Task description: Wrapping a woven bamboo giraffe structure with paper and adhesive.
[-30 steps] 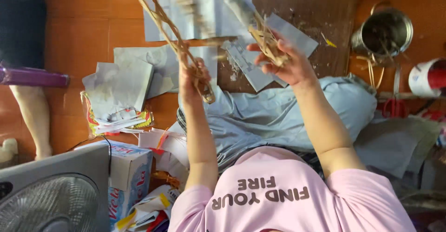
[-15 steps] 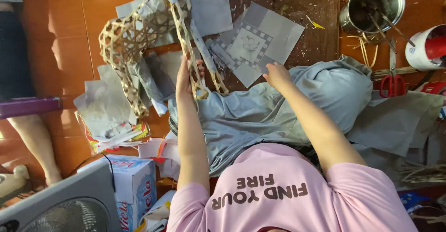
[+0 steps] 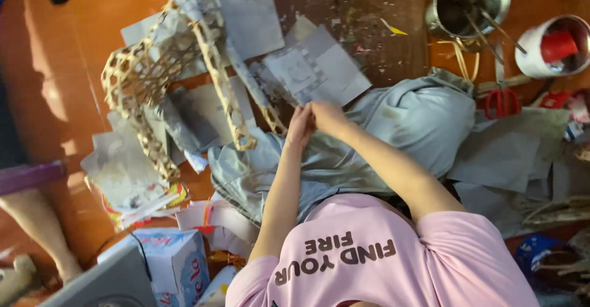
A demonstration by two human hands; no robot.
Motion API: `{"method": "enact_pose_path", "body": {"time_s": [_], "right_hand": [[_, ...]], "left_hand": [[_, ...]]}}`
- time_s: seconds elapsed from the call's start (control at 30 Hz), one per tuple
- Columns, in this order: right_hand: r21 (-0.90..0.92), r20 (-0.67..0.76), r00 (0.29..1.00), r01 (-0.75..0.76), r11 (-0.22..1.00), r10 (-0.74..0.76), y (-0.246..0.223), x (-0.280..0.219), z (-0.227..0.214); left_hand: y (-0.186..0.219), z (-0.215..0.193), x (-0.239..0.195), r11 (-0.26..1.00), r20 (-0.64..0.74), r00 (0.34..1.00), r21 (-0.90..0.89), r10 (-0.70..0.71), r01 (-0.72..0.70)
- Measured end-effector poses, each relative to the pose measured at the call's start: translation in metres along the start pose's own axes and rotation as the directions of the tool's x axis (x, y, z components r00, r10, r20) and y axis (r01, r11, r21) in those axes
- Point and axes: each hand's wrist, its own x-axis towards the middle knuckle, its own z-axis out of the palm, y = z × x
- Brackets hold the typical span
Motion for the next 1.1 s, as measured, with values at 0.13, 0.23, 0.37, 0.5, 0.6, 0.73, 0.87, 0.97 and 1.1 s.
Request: {"method": "enact_pose_path", "body": {"time_s": [0.13, 0.23, 0.37, 0.5, 0.6, 0.73, 0.87, 0.97, 1.1], "right_hand": [[0.273, 0.133, 0.985, -0.145, 0.951, 0.112, 0.039, 0.002, -0.077], [-0.429, -0.416, 0.909, -0.234, 0.873, 0.039, 0.125, -0.103, -0.177], [-0.516, -0.551, 0.716, -0.696, 0.499, 0.429, 0.232, -0.055, -0.274], [0.062, -0.645, 0.43, -0.794, 0.604, 0.632, 0.249, -0.056, -0.263], [-0.268, -0.58, 0.68, -0.68, 0.682, 0.449, 0.183, -0.079, -0.248], [-0.159, -0.733, 0.656, -0.42, 0.893, 0.178, 0.23, -0.092, -0.186], [0.909, -0.201, 0.621, -0.17, 0.38, 0.758, 0.173, -0.08, -0.185], [0.964, -0.091, 0.71, -0.112, 0.239, 0.699, 0.156, -0.075, -0.186], [0.985, -0.023, 0.842, -0.073, 0.156, 0.539, 0.076, -0.07, -0.212]], "left_hand": [[0.027, 0.011, 0.003, 0.935, -0.05, 0.968, 0.277, 0.246, -0.223], [0.048, 0.014, -0.009, 0.845, -0.086, 0.953, 0.491, 0.29, -0.213], [0.053, 0.003, -0.013, 0.932, -0.094, 0.956, 0.265, 0.28, -0.247], [0.046, -0.01, -0.015, 0.965, -0.272, 0.952, 0.253, 0.141, -0.071], [0.028, -0.023, -0.007, 0.957, -0.13, 0.948, 0.022, 0.29, -0.289], [0.039, -0.006, -0.023, 0.966, -0.184, 0.962, -0.127, 0.202, -0.227], [0.04, -0.004, -0.031, 0.988, -0.208, 0.977, -0.153, -0.044, 0.012], [0.027, -0.017, -0.026, 0.995, -0.211, 0.974, -0.082, -0.08, 0.064], [0.032, -0.004, -0.029, 0.997, -0.226, 0.971, 0.005, -0.074, 0.077]]}}
